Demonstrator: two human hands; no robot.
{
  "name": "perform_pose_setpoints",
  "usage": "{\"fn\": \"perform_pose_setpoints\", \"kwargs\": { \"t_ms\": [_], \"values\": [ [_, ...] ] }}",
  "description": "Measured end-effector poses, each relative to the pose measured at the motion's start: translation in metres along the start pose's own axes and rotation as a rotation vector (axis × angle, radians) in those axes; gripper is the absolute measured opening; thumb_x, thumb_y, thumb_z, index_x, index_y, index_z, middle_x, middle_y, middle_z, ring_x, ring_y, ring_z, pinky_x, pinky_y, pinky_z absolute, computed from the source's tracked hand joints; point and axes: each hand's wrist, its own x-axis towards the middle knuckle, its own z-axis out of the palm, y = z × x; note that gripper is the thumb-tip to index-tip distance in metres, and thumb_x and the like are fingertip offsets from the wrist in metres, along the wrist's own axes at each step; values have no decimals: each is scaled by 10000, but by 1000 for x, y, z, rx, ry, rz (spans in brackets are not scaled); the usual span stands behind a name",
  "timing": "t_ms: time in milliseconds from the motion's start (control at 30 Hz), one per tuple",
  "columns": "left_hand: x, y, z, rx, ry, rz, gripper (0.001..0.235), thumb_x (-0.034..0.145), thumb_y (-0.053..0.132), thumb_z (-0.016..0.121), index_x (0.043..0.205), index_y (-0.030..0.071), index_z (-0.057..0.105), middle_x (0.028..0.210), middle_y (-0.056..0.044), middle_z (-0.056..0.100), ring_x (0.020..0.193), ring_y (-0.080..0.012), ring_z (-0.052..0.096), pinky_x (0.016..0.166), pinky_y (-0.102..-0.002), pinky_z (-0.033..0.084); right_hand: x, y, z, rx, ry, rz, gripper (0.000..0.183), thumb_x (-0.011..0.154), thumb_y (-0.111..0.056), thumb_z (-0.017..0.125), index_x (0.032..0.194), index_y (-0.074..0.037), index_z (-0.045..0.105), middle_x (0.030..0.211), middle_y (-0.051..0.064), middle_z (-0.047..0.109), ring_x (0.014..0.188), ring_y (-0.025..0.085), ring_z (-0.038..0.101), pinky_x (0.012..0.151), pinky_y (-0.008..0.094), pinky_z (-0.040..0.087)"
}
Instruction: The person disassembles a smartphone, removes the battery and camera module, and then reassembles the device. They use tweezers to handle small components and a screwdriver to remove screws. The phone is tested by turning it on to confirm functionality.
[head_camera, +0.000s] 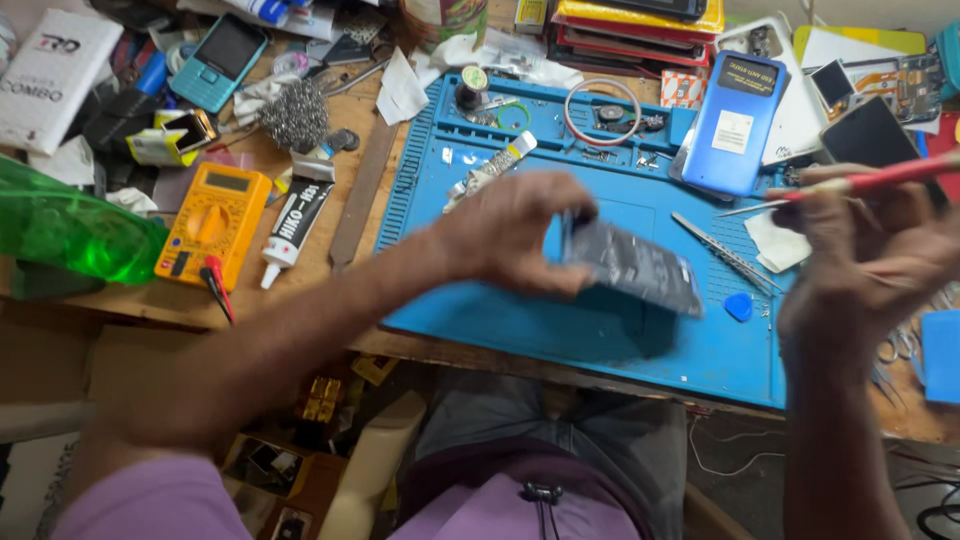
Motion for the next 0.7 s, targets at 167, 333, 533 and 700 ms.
{"fn": "perform_pose_setpoints", "kwargs": {
  "t_ms": [167, 333, 533, 700],
  "values": [
    [49, -21, -22, -93, -179, -311, 599, 701, 589, 807, 966, 54, 746, 875, -110, 741, 807, -245, 746, 719, -389, 610, -7, -3, -32, 96, 152, 88, 73, 1193, 52, 631, 1244, 56, 579, 1128, 132, 636, 950, 208, 702, 935, 303, 627],
    [4, 6, -12, -67, -43, -97, 570, 754, 514, 847, 1014, 19, 737, 973, -145, 743, 899, -283, 741, 812, -401, 595, -24, -2, -38, 11, 104, 52, 179, 1157, 86, 624, 1286, 57, 504, 1165, 157, 626, 998, 210, 676, 972, 332, 617],
    [-52, 20, 13, 7, 89, -25, 627, 750, 327, 903, 1224, 7, 647, 1248, -146, 674, 1172, -314, 636, 1025, -410, 538, -9, 11, 26, -144, -253, 22, 717, 1138, 81, 668, 1611, -93, 158, 1162, 195, 683, 1052, 241, 746, 1007, 349, 629],
    [-58, 11, 18, 73, 41, -36, 587, 777, 373, 893, 1215, 46, 679, 1313, -142, 654, 1227, -326, 605, 1048, -440, 518, 14, 28, 69, -102, -391, -9, 714, 1130, 93, 661, 1600, -114, 165, 1159, 193, 682, 1073, 261, 773, 981, 364, 656]
  ]
}}
